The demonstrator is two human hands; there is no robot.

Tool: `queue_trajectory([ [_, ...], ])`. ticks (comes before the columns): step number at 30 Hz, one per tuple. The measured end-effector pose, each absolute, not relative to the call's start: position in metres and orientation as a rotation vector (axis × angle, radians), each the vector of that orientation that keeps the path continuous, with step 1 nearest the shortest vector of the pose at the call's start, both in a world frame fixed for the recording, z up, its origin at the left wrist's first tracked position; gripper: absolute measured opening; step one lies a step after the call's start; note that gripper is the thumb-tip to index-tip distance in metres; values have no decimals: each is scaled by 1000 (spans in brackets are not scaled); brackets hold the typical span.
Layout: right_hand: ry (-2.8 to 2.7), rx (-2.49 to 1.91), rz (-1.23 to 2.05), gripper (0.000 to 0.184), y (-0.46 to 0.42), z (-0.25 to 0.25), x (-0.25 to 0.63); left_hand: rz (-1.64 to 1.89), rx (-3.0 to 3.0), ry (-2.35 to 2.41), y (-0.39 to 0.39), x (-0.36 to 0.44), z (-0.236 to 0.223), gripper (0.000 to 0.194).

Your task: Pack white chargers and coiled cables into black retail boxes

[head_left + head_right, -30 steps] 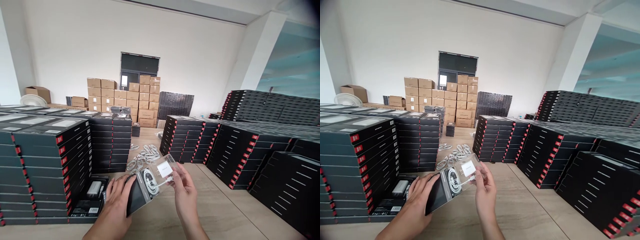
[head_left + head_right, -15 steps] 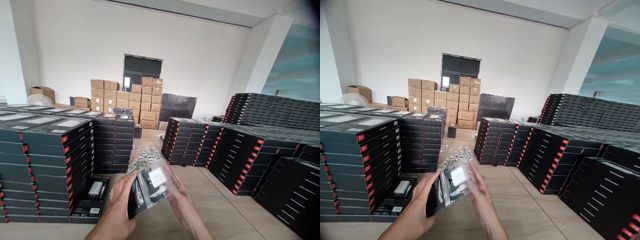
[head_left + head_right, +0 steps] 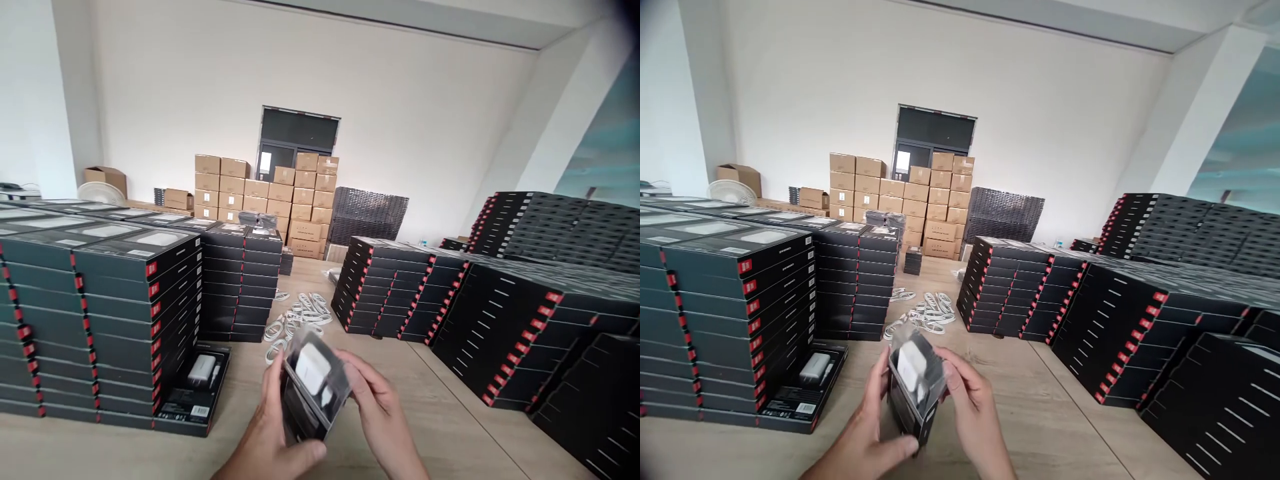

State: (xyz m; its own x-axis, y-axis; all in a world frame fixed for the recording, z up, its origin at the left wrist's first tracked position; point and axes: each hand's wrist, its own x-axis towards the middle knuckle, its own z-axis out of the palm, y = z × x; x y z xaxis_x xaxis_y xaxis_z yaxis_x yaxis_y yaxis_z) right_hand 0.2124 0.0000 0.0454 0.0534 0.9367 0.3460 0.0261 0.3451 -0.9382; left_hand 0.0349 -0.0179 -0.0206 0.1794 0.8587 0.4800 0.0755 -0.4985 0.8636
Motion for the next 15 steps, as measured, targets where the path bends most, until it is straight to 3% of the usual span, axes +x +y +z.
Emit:
queue_trajectory([
  [7, -1368, -984, 790, 37, 1, 41, 203, 1427, 1728, 957, -12, 15, -13, 71],
  [12, -1453, -893, 675, 16, 5, 34, 208, 1556, 1789, 1079, -8, 11, -11, 43],
  [15, -1629, -896, 629, 13, 7, 31, 211, 1544, 1912, 1178, -7, 4, -6, 28],
])
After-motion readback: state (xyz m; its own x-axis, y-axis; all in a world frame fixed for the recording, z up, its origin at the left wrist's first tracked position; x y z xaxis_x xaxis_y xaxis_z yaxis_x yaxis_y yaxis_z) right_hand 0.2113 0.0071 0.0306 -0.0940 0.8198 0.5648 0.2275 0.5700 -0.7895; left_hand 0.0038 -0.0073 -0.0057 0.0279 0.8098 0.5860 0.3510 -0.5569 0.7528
